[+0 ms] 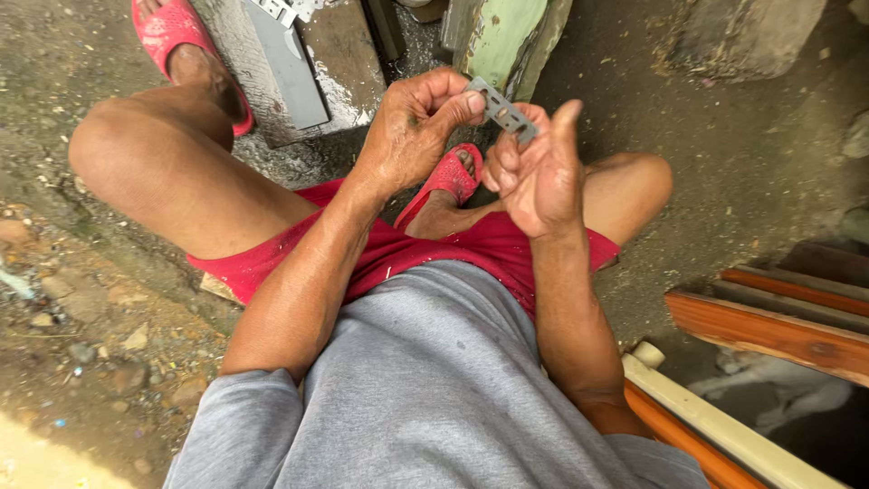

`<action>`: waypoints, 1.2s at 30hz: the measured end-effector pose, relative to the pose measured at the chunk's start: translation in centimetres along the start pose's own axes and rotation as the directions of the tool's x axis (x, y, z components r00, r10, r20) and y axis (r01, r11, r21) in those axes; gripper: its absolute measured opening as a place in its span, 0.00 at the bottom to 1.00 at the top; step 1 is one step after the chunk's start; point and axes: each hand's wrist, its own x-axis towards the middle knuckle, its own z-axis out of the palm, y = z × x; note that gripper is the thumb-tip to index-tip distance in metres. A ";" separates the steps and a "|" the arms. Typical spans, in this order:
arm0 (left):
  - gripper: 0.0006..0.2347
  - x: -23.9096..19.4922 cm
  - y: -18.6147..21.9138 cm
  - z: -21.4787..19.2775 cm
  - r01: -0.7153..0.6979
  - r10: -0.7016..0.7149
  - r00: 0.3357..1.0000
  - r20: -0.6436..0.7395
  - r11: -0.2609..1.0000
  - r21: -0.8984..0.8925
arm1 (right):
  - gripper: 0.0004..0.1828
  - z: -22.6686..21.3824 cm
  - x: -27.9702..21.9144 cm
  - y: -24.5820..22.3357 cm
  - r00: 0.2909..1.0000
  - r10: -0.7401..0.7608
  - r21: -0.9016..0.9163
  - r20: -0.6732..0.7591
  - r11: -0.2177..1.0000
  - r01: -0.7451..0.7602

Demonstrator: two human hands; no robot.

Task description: The person sits on the ground and sharpens a small metal part with holes on a wet sharpening stone. They repeatedly rub the part against the stone, dip it in a cup of water, and inspect the edges by hand. A black cat walks past the workspace during the process.

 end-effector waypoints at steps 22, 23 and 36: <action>0.13 6.9 -3.9 1.3 0.451 -0.436 0.872 -0.222 0.892 0.021 | 0.12 -4.6 3.9 -0.6 0.692 -0.630 -0.923 0.352 -0.111 0.369; 0.13 7.9 -4.1 1.4 0.492 -0.459 0.851 -0.257 0.867 0.080 | 0.11 -5.0 4.4 -0.3 0.693 -0.644 -0.929 0.325 -0.078 0.363; 0.08 19.0 -14.5 -4.2 -0.335 0.175 0.925 0.336 -0.040 0.941 | 0.10 -6.7 15.7 -5.1 0.617 -0.762 -0.969 0.197 -0.056 0.241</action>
